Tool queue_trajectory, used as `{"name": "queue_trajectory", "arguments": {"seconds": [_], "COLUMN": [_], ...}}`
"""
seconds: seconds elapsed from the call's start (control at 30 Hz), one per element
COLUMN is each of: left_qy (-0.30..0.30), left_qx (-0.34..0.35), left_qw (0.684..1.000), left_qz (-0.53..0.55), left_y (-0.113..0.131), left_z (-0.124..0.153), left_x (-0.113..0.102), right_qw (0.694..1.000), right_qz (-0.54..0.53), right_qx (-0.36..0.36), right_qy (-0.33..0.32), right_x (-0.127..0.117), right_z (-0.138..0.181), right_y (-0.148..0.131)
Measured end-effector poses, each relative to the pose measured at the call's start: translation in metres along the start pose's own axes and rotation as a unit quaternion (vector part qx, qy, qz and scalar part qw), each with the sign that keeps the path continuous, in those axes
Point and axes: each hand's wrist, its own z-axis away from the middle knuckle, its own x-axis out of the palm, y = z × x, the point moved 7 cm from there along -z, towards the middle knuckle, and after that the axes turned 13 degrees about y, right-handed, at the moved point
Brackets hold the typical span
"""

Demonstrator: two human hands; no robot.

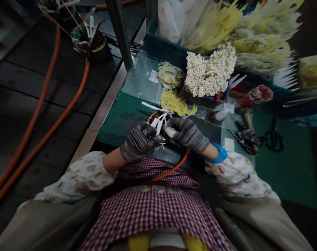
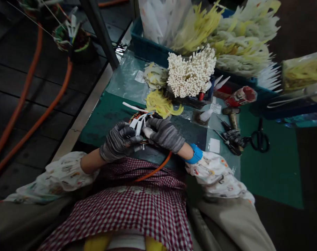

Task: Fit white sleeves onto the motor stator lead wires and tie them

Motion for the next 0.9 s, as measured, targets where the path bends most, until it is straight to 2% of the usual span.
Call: {"name": "queue_trajectory", "arguments": {"seconds": [0.07,0.2,0.3,0.47,0.6,0.67,0.8,0.9], "left_qy": [0.012,0.017,0.002,-0.069,-0.079,-0.073,-0.057,-0.049], "left_qx": [-0.001,0.000,0.005,-0.011,-0.043,-0.037,-0.026,-0.037], "left_qw": [1.000,1.000,1.000,0.998,0.996,0.996,0.998,0.998], "left_qz": [0.005,0.018,0.015,0.007,0.022,0.020,0.009,0.014], "left_y": [0.000,-0.001,-0.002,-0.008,-0.011,-0.009,-0.006,-0.005], "left_z": [-0.002,-0.002,0.003,0.017,0.021,0.020,0.013,0.005], "left_x": [-0.002,-0.002,0.002,0.012,0.013,0.012,0.010,0.008], "right_qw": [0.996,0.988,0.988,0.987,0.992,0.993,0.992,0.997], "right_qz": [-0.070,-0.145,-0.137,-0.115,-0.090,-0.062,-0.034,-0.031], "right_qx": [0.021,0.033,0.031,0.019,-0.047,-0.076,-0.018,-0.050], "right_qy": [0.048,0.028,0.059,0.110,0.076,0.068,0.123,0.060], "right_x": [-0.007,-0.002,-0.002,-0.002,0.009,0.017,0.020,0.032], "right_z": [0.013,0.030,0.032,0.036,0.047,0.057,0.074,0.077], "right_y": [0.001,0.003,0.006,0.008,0.008,0.012,0.033,0.023]}}
